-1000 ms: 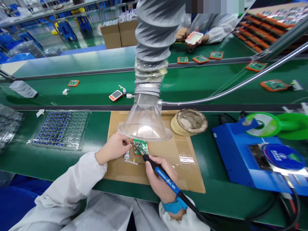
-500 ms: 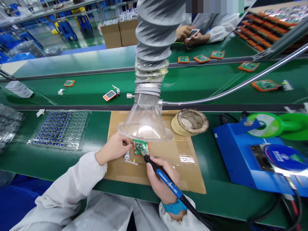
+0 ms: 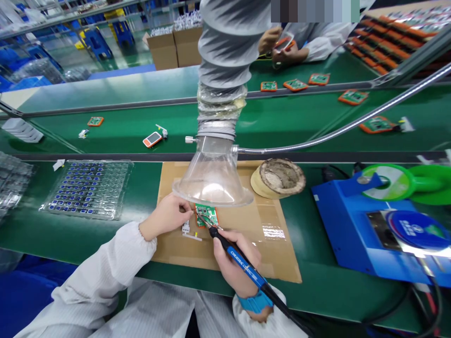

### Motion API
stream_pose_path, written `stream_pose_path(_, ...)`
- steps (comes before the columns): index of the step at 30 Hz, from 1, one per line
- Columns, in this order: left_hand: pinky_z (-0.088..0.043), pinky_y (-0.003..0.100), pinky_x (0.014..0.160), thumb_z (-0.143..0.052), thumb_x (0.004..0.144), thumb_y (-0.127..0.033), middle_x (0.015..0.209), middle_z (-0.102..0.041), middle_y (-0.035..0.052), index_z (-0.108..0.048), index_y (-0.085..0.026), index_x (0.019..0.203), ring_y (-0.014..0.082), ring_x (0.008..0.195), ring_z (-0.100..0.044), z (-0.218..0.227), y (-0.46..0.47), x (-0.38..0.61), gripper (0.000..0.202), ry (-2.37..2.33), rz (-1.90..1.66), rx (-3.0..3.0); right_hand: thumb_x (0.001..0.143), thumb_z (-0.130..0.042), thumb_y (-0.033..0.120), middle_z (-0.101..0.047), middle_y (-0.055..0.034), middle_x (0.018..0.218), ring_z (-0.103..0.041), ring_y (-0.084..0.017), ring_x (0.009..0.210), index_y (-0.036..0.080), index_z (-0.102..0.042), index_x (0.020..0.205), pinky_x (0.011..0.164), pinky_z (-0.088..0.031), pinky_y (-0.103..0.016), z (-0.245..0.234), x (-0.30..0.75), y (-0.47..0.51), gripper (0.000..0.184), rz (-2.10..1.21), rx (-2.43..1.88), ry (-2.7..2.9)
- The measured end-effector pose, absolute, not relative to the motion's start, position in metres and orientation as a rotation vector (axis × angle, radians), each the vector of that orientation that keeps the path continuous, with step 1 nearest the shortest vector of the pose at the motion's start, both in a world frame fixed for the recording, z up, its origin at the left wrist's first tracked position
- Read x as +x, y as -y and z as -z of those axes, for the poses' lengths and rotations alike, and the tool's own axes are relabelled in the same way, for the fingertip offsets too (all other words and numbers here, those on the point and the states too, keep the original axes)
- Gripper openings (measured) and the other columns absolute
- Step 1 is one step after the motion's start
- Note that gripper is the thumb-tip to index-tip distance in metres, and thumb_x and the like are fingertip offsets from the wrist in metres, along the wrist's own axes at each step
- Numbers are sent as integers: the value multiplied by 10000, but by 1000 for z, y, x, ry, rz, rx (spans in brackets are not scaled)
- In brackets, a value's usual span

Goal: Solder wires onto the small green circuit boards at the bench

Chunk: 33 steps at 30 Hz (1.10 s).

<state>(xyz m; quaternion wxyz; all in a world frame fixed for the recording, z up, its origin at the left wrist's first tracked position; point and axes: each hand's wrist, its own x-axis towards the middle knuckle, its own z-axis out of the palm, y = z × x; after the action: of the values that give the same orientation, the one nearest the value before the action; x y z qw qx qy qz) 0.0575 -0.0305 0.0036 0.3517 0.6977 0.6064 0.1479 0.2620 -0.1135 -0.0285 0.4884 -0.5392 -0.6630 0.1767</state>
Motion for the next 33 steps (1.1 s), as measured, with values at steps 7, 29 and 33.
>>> stream_pose_path(7, -472, 294, 742, -658, 771, -62, 731, -683, 16, -664, -162, 602, 148, 702, -581, -4, 31, 57, 197, -1567, -388, 1799, 921, -685, 275, -744, -4, 885, -735, -152, 769, 224, -680, 961, 710, -561, -228, 29, 262, 115, 65, -438, -1303, 1599)
stream_pose_path(29, -470, 292, 732, -651, 774, -71, 713, -686, 20, -666, -168, 585, 153, 704, -582, -5, 30, 58, 213, -1565, -375, 1779, 887, -709, 260, -742, -30, 870, -722, -181, 731, 225, -694, 950, 676, -585, -271, 32, 264, 115, 74, -438, -1293, 1571)
stream_pose_path(33, -478, 296, 740, -640, 773, -71, 712, -685, 23, -663, -171, 582, 160, 715, -588, -6, 30, 58, 217, -1560, -376, 1779, 889, -706, 267, -750, -38, 879, -727, -190, 741, 227, -698, 947, 665, -589, -278, 33, 265, 115, 71, -481, -1301, 1587)
